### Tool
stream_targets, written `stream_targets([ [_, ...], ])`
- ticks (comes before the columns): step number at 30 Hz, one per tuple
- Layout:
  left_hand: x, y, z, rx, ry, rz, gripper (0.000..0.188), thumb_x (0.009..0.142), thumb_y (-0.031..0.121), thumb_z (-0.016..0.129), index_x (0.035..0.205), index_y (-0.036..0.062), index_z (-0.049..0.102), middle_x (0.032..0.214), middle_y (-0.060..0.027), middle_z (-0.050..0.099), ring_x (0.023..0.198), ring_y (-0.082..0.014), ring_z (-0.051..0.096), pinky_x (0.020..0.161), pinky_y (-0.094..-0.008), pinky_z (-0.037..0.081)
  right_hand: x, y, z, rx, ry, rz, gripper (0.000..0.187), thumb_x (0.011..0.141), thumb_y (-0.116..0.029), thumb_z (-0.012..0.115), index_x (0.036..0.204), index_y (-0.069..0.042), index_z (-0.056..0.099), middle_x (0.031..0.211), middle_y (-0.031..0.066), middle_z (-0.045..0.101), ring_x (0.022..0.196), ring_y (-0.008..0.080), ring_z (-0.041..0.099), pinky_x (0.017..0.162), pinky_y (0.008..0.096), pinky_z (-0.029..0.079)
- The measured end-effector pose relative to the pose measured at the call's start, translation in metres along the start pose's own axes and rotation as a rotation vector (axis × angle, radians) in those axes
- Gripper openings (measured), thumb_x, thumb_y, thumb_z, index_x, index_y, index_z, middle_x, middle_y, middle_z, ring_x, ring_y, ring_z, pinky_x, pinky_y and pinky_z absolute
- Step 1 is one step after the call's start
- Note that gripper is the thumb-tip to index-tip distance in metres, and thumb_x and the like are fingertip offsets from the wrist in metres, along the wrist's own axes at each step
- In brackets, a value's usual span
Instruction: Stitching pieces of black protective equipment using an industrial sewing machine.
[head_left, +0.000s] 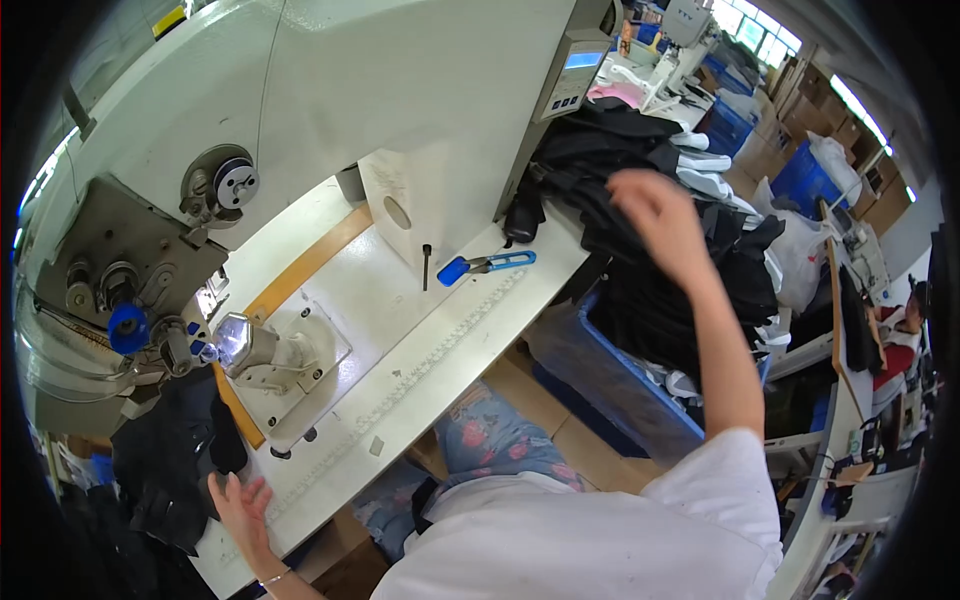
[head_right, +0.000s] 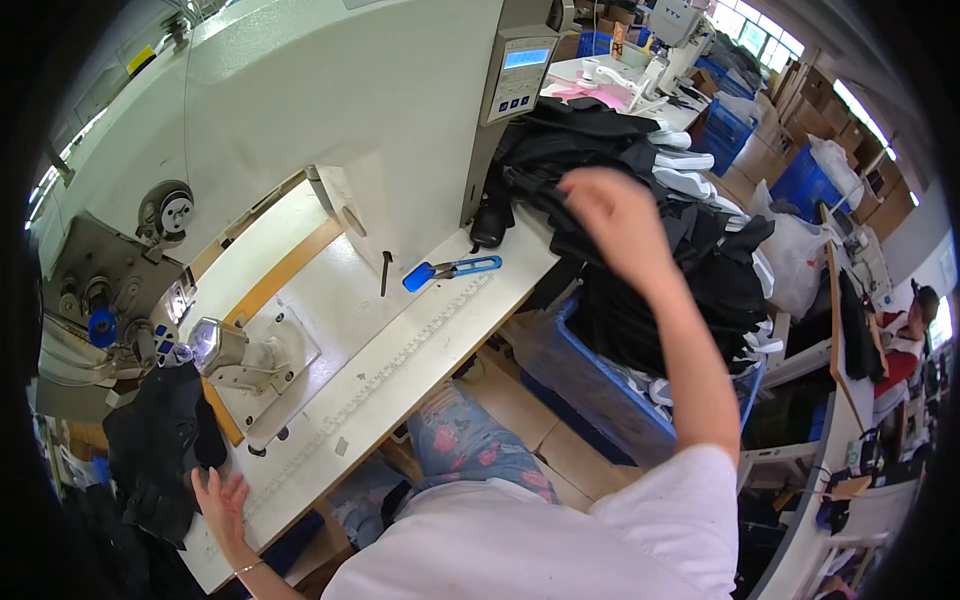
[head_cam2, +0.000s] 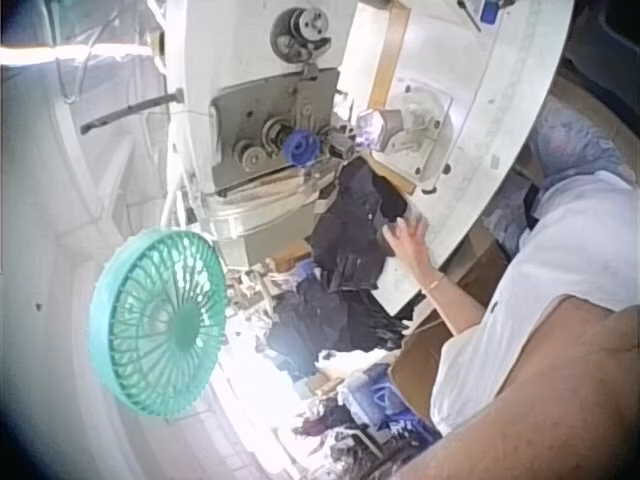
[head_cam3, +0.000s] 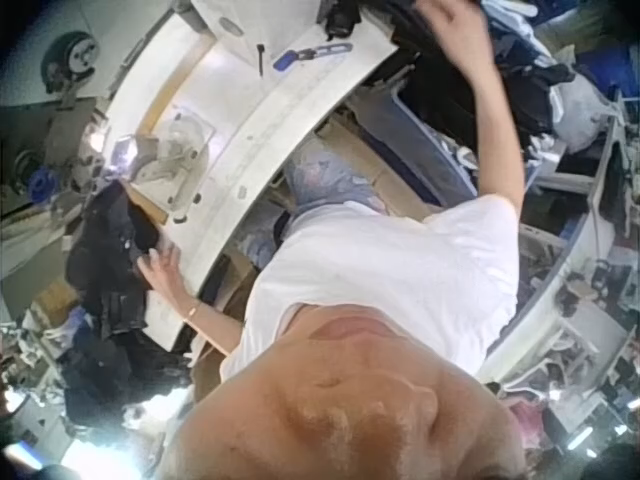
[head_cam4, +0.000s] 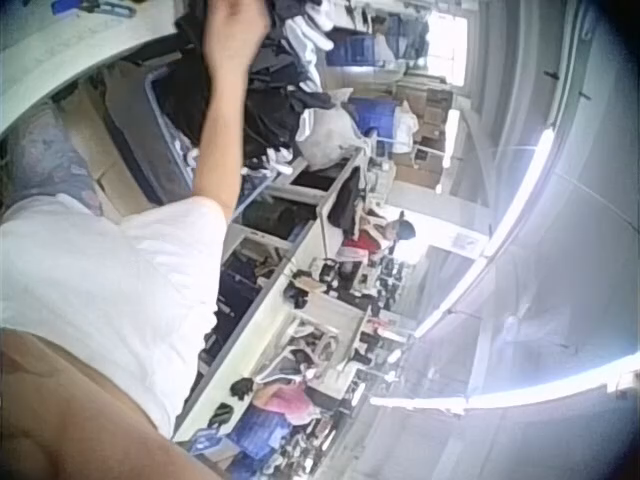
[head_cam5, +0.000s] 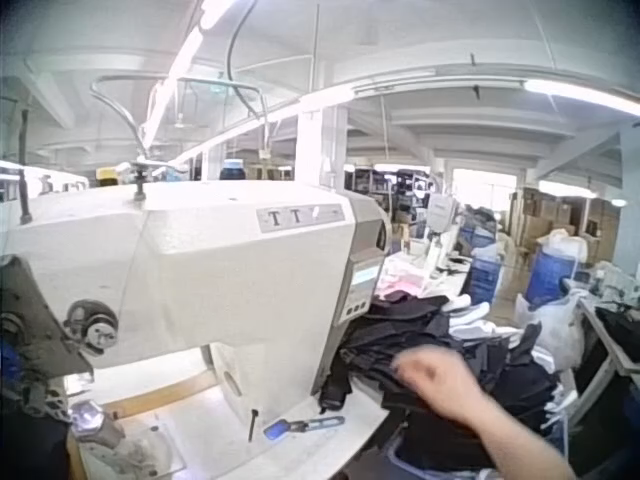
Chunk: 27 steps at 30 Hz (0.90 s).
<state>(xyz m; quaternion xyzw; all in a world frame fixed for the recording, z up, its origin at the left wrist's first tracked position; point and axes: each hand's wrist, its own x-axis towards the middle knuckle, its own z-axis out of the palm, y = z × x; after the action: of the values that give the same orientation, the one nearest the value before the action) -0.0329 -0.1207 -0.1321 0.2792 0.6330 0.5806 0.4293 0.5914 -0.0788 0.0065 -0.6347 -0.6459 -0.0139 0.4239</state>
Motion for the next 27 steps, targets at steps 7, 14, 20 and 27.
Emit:
stream_targets([
  [7,-0.029,-0.006,0.019,0.203,0.206,0.056,0.047,0.093,0.02,0.055,0.135,0.0087,0.037,0.111,-0.0112,0.05,0.063,-0.0149,0.061,0.042,-0.0238,0.048,0.15,0.143,0.047,-0.688,0.223,-0.147,0.04,0.078,-0.027,0.067,0.114,-0.013,0.062,0.106,0.0165,0.066,0.1,0.0336,0.063,0.088,0.0447,0.049],
  [14,-0.066,-0.008,0.039,0.3,0.025,0.102,0.026,0.093,0.01,0.052,0.118,0.003,0.052,0.091,-0.0075,0.056,0.058,-0.0115,0.059,0.042,-0.0215,0.046,0.201,0.178,-0.06,-0.162,0.966,0.089,0.038,0.074,0.006,0.05,0.1,-0.014,0.07,0.094,0.0144,0.068,0.084,0.0314,0.065,0.074,0.0382,0.049],
  [20,-0.108,-0.011,0.125,0.186,-0.497,0.075,0.016,0.089,0.003,0.058,0.104,0.0008,0.061,0.09,-0.0075,0.061,0.069,-0.0138,0.061,0.063,-0.0248,0.052,0.115,0.055,-0.145,-0.371,1.021,-0.397,0.036,0.071,0.012,0.046,0.095,-0.003,0.067,0.095,0.0121,0.063,0.095,0.026,0.061,0.086,0.0336,0.046],
  [27,-0.172,0.05,0.257,0.196,-1.159,0.949,0.034,0.084,0.009,0.06,0.117,0.001,0.057,0.117,-0.0137,0.056,0.114,-0.0277,0.05,0.098,-0.0356,0.039,-0.071,-0.063,-0.068,-0.348,0.348,-0.685,0.014,0.082,-0.016,0.057,0.084,-0.005,0.066,0.087,0.0088,0.056,0.085,0.0234,0.056,0.101,0.0588,0.038],
])
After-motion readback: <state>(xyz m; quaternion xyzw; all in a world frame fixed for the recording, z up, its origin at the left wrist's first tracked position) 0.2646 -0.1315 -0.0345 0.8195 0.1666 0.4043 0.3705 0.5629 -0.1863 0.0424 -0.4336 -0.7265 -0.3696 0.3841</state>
